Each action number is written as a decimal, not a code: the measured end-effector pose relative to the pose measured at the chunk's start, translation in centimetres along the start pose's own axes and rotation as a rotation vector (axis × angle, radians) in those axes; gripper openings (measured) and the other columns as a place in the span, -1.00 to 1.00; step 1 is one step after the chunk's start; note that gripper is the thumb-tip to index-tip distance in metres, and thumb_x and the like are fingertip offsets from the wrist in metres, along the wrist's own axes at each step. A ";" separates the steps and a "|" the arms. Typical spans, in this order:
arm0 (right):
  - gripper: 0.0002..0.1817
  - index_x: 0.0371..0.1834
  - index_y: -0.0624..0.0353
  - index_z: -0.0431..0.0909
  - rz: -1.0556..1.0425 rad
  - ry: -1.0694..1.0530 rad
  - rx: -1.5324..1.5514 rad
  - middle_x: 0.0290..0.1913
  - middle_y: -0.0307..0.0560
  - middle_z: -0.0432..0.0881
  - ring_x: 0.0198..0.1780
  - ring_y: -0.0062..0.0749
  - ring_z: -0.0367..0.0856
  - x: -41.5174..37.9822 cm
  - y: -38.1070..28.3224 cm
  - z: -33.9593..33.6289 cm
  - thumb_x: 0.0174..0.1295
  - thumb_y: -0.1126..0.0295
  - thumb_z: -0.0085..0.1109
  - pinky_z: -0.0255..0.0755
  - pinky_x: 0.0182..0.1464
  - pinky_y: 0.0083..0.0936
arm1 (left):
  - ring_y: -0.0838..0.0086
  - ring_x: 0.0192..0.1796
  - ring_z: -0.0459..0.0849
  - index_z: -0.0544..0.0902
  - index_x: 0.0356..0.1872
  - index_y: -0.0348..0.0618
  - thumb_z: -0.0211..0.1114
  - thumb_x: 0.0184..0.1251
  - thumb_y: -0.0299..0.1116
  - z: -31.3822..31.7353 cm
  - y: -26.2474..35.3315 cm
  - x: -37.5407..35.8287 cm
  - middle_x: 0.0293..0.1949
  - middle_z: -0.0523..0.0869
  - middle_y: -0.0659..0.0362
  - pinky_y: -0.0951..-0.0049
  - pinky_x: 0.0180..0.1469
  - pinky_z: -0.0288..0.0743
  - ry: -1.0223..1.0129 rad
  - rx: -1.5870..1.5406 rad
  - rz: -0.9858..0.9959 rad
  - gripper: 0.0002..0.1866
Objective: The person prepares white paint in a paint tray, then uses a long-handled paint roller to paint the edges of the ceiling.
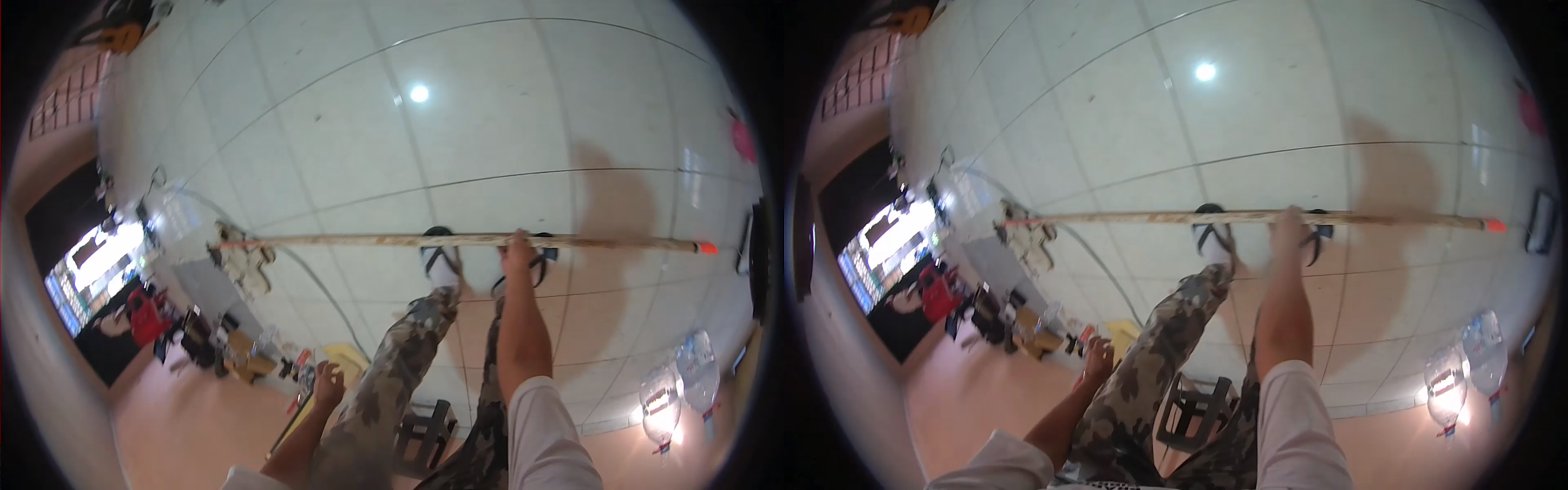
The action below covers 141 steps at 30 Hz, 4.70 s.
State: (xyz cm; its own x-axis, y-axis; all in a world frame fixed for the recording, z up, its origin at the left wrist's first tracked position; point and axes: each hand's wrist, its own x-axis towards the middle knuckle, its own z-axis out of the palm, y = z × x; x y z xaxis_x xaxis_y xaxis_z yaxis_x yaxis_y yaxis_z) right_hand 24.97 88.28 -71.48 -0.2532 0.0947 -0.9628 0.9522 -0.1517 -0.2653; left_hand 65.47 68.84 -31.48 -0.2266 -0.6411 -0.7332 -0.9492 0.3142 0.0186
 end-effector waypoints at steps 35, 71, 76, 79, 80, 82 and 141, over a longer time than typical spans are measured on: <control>-0.44 0.21 0.27 0.46 -0.480 0.569 -0.394 -0.13 0.11 0.69 -0.13 -0.14 0.69 -48.6 -40.2 -31.2 0.20 0.18 0.28 0.55 -0.05 -0.25 | -0.16 0.19 0.44 0.45 0.09 -0.32 0.27 0.24 -0.40 -28.9 47.8 2.7 0.35 0.13 -0.35 0.02 0.14 0.46 0.355 0.019 0.595 -0.59; -0.79 -0.16 0.17 0.64 -1.122 0.578 -0.960 -0.15 0.03 0.59 0.01 -0.05 0.53 -1.9 -121.0 -32.6 0.15 0.40 0.16 0.47 0.02 -0.16 | 0.26 0.09 0.60 0.40 0.28 -0.27 0.21 0.37 -0.43 -3.2 129.2 -4.8 0.36 0.30 -0.07 0.33 0.09 0.50 -0.254 -0.329 0.865 -0.53; -0.70 -0.03 0.15 0.57 -1.232 0.780 -1.047 -0.05 -0.05 0.55 0.11 -0.16 0.47 6.3 -126.0 -28.6 0.15 0.41 0.12 0.36 0.15 -0.16 | 0.32 0.05 0.62 0.47 0.20 -0.29 0.22 0.34 -0.46 -2.7 135.3 -5.5 0.41 0.23 -0.03 0.34 0.03 0.54 -0.419 -0.067 0.844 -0.59; -0.71 -0.02 0.12 0.55 -1.227 0.791 -1.193 -0.05 -0.08 0.55 0.10 -0.21 0.47 10.2 -126.9 -27.2 0.17 0.40 0.10 0.30 0.19 -0.14 | 0.36 0.05 0.62 0.45 0.21 -0.32 0.22 0.35 -0.45 -4.1 138.9 -4.5 0.41 0.21 0.00 0.36 0.02 0.57 -0.481 -0.092 0.723 -0.58; -0.73 -0.04 0.11 0.56 -1.223 0.798 -1.216 -0.06 -0.09 0.56 0.10 -0.23 0.48 11.3 -127.0 -26.9 0.18 0.39 0.10 0.29 0.19 -0.14 | 0.37 0.05 0.61 0.44 0.23 -0.32 0.22 0.35 -0.45 -4.6 139.8 -4.0 0.41 0.20 0.01 0.36 0.03 0.57 -0.479 -0.095 0.694 -0.56; -0.77 -0.10 0.09 0.59 -1.184 0.793 -1.270 -0.08 -0.10 0.57 0.08 -0.25 0.49 12.6 -127.4 -26.5 0.18 0.38 0.10 0.27 0.19 -0.14 | 0.38 0.06 0.60 0.39 0.27 -0.30 0.23 0.34 -0.46 -5.5 141.2 -3.2 0.38 0.22 0.03 0.36 0.06 0.57 -0.489 -0.104 0.647 -0.51; -0.76 -0.25 0.20 0.62 -0.838 1.023 -0.313 -0.29 -0.11 0.56 -0.17 -0.16 0.54 0.8 -112.0 -56.9 -0.04 0.55 0.33 0.44 -0.07 -0.26 | 0.34 -0.05 0.69 0.26 0.09 -0.20 0.27 0.42 -0.31 35.4 155.4 -1.1 -0.05 0.59 0.04 0.28 0.02 0.67 -0.778 -0.460 0.330 -0.59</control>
State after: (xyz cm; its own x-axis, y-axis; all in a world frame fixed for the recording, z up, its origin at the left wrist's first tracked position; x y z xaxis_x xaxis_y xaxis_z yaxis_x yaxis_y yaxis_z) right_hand -72.13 161.34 -39.63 -0.6614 0.7499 -0.0142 0.6099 0.5267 -0.5922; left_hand -74.04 143.18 -51.84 -0.4462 0.1262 -0.8860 -0.8939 -0.0164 0.4479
